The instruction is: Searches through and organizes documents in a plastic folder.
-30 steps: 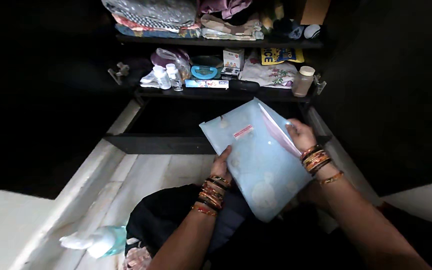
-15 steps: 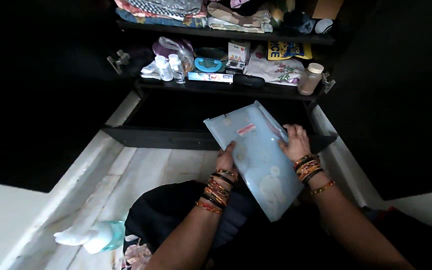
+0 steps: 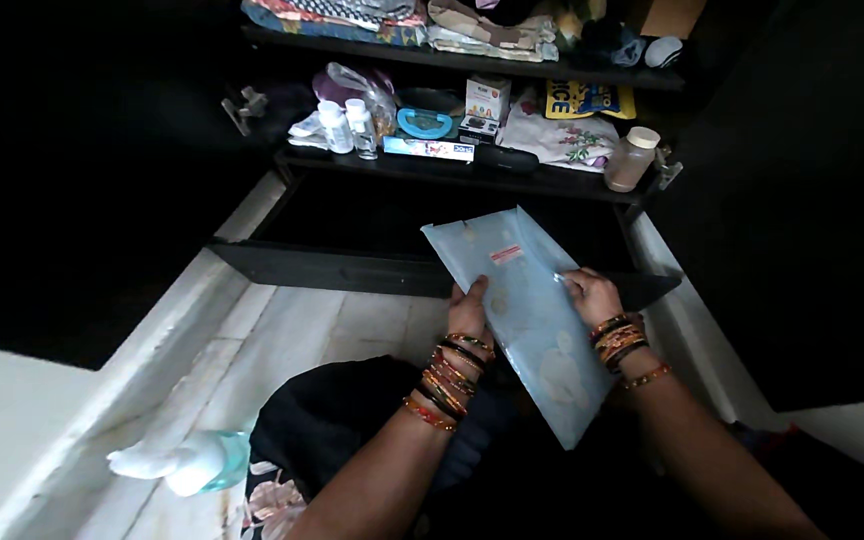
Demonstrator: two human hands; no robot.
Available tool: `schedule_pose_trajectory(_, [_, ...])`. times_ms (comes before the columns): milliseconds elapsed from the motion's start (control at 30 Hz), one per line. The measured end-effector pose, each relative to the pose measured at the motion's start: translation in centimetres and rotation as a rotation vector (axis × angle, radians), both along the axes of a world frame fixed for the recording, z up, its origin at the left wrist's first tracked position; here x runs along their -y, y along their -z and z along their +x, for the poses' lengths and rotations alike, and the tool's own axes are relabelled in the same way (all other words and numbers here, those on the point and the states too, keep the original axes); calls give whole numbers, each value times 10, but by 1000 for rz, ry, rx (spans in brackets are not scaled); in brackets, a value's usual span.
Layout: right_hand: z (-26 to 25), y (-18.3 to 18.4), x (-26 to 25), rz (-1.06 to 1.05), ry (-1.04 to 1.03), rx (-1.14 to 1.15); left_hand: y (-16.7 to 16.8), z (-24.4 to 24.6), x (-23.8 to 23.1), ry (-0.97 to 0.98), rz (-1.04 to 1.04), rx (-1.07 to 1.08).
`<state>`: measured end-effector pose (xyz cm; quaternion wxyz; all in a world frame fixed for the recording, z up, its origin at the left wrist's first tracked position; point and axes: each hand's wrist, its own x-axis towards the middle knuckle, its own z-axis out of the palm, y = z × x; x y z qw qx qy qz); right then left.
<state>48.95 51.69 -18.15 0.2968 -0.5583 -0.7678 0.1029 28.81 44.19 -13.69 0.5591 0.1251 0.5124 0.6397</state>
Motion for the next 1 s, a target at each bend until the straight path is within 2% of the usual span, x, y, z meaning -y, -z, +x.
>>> schedule_pose_trajectory(233, [8, -5, -6, -90, -17, -48, -2, 0, -3, -18, -21, 15])
schedule_pose_trajectory(500, [9, 0, -4, -14, -121, 70, -4, -2, -1, 19, -31, -2])
schedule_pose_trajectory(700, [5, 2, -4, 13, -154, 184, -1, -1, -13, -51, -30, 50])
schedule_pose_trajectory(833, [5, 7, -4, 26, -205, 295, -4, -3, -1, 44, -13, -21])
schedule_pose_trajectory(900, [4, 11, -3, 58, -221, 326, -4, -1, -6, 9, -22, -12])
schedule_pose_trajectory(1000, [3, 7, 2, -18, -209, 393, -1, 1, -11, -12, -29, -3])
